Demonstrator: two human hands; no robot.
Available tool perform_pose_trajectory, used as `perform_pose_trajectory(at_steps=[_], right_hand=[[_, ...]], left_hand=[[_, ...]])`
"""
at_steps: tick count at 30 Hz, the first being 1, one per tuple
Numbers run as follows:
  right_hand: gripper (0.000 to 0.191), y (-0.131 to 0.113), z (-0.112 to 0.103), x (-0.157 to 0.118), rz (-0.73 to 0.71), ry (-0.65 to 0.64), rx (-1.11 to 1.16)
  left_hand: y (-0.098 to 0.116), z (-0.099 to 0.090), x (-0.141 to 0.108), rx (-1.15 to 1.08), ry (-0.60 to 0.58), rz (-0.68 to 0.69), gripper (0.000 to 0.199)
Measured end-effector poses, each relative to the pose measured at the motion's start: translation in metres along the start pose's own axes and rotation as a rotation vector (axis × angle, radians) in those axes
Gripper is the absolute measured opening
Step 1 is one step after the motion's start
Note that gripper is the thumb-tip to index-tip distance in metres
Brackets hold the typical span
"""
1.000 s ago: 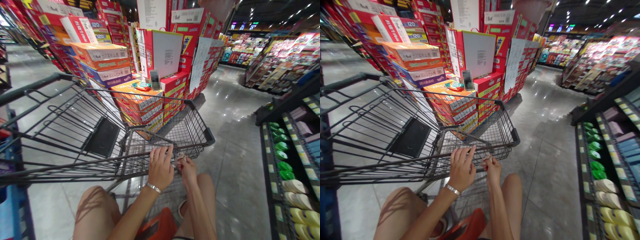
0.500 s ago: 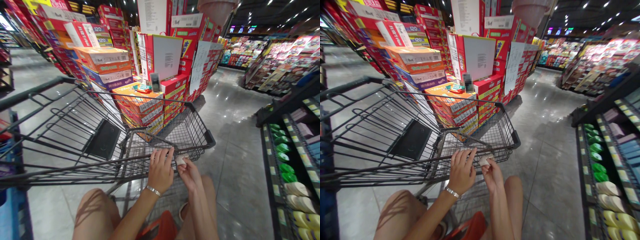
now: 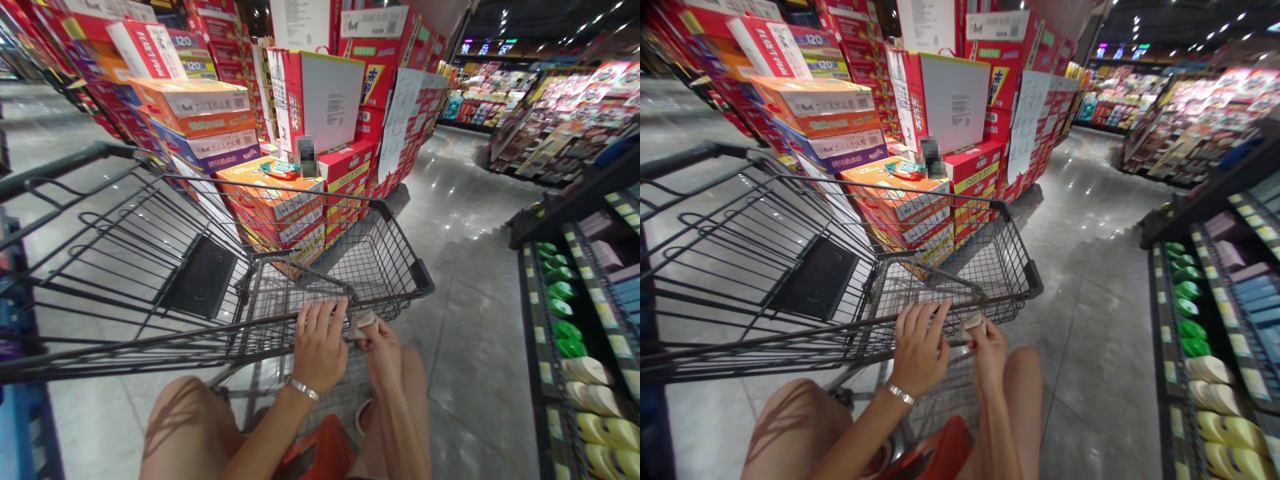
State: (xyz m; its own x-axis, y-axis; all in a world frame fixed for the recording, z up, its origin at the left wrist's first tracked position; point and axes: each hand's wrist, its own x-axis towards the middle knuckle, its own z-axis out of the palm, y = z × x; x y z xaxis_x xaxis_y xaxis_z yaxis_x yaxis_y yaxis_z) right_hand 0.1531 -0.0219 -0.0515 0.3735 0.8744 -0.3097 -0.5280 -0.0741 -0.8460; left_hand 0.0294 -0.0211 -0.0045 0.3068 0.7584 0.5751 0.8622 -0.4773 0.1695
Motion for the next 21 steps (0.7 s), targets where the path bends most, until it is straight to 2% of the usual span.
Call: perform_pose_trajectory(at_steps=[3,6,9,12,21], right_hand=[[0.016,0.006,0.0,0.0,-0.207,0.079,-0.247],[0.015,0.013,-0.003,0.002,-0.458,0.093,-0.396],[0.019,0.021,-0.009,0.003,-0.602,0.099,-0.504],[0.02,0.029,-0.015,0.005,-0.656,0.086,-0.573],[0.022,0.049,-0.031,0.014,-0.68,0.093,-0.783]], left_hand=[[0.003,-0.001,0.002,-0.017,0.002,-0.023,0.056],[0.004,-0.001,0.002,-0.023,0.006,-0.028,0.055],[0.004,-0.001,0.002,-0.024,0.008,-0.03,0.055],[0.004,-0.001,0.003,-0.023,0.016,-0.029,0.055],[0.003,-0.002,0.003,0.01,0.006,-0.024,0.056]])
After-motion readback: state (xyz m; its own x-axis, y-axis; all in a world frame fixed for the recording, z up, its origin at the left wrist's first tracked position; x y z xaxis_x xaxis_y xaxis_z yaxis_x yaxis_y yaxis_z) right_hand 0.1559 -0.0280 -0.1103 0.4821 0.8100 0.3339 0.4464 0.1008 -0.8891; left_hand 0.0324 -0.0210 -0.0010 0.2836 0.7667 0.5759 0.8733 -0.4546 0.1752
